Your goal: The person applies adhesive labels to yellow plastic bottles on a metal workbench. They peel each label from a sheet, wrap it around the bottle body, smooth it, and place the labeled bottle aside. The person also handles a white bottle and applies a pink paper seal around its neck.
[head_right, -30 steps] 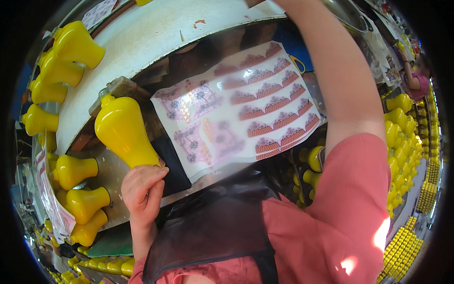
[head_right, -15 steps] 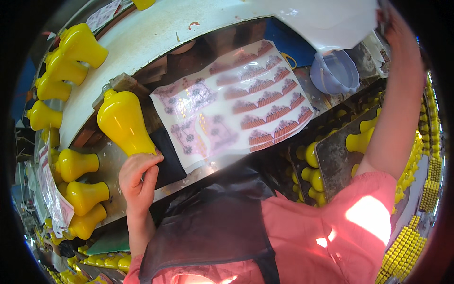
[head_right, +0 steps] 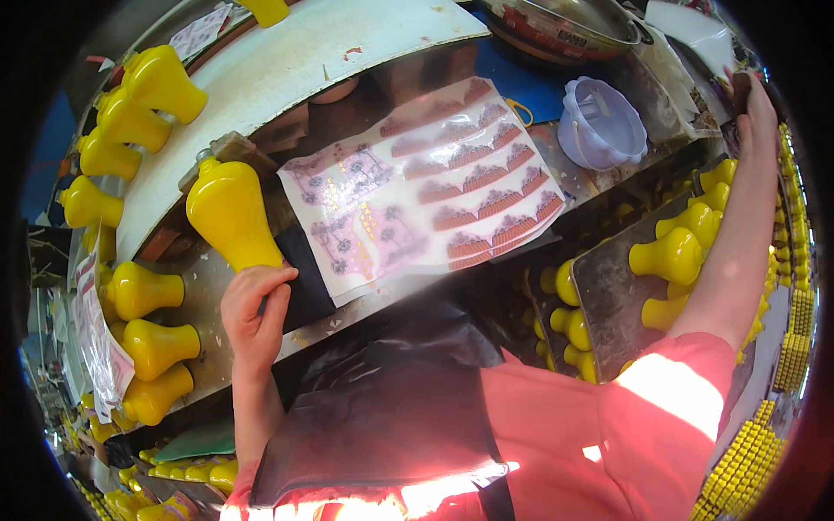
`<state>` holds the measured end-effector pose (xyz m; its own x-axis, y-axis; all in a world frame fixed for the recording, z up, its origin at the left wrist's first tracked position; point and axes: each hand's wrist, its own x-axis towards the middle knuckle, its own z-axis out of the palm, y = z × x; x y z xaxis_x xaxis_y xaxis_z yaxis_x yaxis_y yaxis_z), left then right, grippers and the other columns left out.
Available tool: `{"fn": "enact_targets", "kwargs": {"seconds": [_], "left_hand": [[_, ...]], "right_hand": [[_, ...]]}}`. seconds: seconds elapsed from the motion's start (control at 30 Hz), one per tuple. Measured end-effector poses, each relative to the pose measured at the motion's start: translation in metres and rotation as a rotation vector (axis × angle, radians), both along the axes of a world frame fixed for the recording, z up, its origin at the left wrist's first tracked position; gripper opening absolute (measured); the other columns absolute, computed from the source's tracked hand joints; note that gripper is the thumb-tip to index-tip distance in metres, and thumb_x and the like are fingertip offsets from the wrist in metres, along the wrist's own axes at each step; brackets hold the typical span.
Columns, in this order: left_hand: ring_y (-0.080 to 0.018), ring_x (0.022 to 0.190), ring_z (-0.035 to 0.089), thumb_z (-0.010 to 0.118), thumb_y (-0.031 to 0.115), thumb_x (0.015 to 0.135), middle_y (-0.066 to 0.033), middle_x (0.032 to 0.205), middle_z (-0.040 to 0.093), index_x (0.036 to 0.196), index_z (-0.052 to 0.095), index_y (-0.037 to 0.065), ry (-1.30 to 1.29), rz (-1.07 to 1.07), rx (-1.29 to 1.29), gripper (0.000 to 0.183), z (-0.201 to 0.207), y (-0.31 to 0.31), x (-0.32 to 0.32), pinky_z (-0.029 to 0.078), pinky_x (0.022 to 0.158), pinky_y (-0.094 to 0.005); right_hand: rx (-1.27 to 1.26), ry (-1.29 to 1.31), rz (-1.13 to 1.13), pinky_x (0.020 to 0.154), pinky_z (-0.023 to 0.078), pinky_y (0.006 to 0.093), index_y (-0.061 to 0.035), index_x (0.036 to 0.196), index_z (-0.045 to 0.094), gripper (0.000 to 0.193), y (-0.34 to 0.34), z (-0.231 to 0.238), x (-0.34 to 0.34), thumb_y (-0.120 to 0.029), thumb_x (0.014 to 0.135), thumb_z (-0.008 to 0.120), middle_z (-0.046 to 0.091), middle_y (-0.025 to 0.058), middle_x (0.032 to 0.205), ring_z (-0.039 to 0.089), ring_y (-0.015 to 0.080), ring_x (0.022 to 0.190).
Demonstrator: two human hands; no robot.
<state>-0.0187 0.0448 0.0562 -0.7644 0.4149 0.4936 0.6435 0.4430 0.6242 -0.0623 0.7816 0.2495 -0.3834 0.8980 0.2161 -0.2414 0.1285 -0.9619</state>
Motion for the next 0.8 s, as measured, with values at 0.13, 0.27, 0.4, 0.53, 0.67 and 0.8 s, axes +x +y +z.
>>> {"fn": "enact_targets", "kwargs": {"seconds": [0.13,0.27,0.4,0.53,0.67,0.8], "left_hand": [[-0.0296,0.08,0.069,0.072,-0.004,0.083,-0.0118,0.086,0.072,0.096,0.073,0.002,-0.006,0.005,-0.002,0.015,0.001,0.001,0.002,0.052,0.074,-0.0374],[-0.0294,0.082,0.07,0.071,-0.005,0.083,-0.0118,0.088,0.073,0.096,0.073,0.002,-0.01,0.012,0.033,0.014,0.002,0.0,0.004,0.053,0.076,-0.0373],[-0.0289,0.086,0.071,0.07,-0.009,0.083,-0.0127,0.092,0.074,0.096,0.074,0.001,0.02,0.059,0.106,0.017,0.008,-0.012,0.016,0.054,0.08,-0.0353],[-0.0274,0.088,0.07,0.069,-0.011,0.084,-0.0118,0.094,0.075,0.098,0.074,0.0,0.014,0.172,0.155,0.019,0.017,-0.042,0.036,0.054,0.082,-0.0351],[-0.0219,0.102,0.066,0.06,-0.009,0.095,-0.0119,0.106,0.073,0.102,0.071,-0.002,0.03,0.302,0.263,0.014,0.022,-0.08,0.057,0.05,0.093,-0.0322],[-0.0161,0.104,0.067,0.057,-0.006,0.098,-0.0092,0.111,0.073,0.111,0.071,-0.001,-0.015,0.675,0.649,0.019,0.019,-0.112,0.08,0.05,0.092,-0.0279]], "right_hand": [[0.253,-0.219,0.221,0.049,0.035,0.0133,-0.0162,0.134,0.069,0.035,-0.091,-0.036,-0.008,-0.026,0.1,0.068,0.071,-0.0028,0.109,0.058,-0.0002,0.068],[0.448,-0.281,0.584,0.043,0.029,0.0148,-0.0111,0.136,0.066,0.035,-0.198,-0.048,-0.016,-0.026,0.105,0.061,0.074,0.0008,0.102,0.042,-0.0017,0.051],[0.478,-0.292,0.868,0.043,0.03,0.0139,-0.0062,0.133,0.067,0.033,-0.285,-0.05,-0.017,-0.022,0.105,0.06,0.074,0.0026,0.098,0.043,-0.0018,0.05],[0.585,-0.322,1.047,0.051,0.039,0.0157,-0.0035,0.126,0.069,0.029,-0.352,-0.043,-0.013,-0.02,0.105,0.06,0.073,0.0048,0.094,0.053,0.0023,0.056],[0.704,-0.344,1.061,0.071,0.049,0.0217,-0.0007,0.12,0.071,0.026,-0.408,-0.028,-0.007,-0.015,0.102,0.06,0.071,0.0044,0.09,0.065,0.0079,0.079],[0.707,-0.401,1.163,0.072,0.047,0.0222,0.0012,0.115,0.072,0.025,-0.472,-0.024,-0.008,-0.012,0.099,0.058,0.07,0.0019,0.086,0.063,0.0076,0.08]]}}
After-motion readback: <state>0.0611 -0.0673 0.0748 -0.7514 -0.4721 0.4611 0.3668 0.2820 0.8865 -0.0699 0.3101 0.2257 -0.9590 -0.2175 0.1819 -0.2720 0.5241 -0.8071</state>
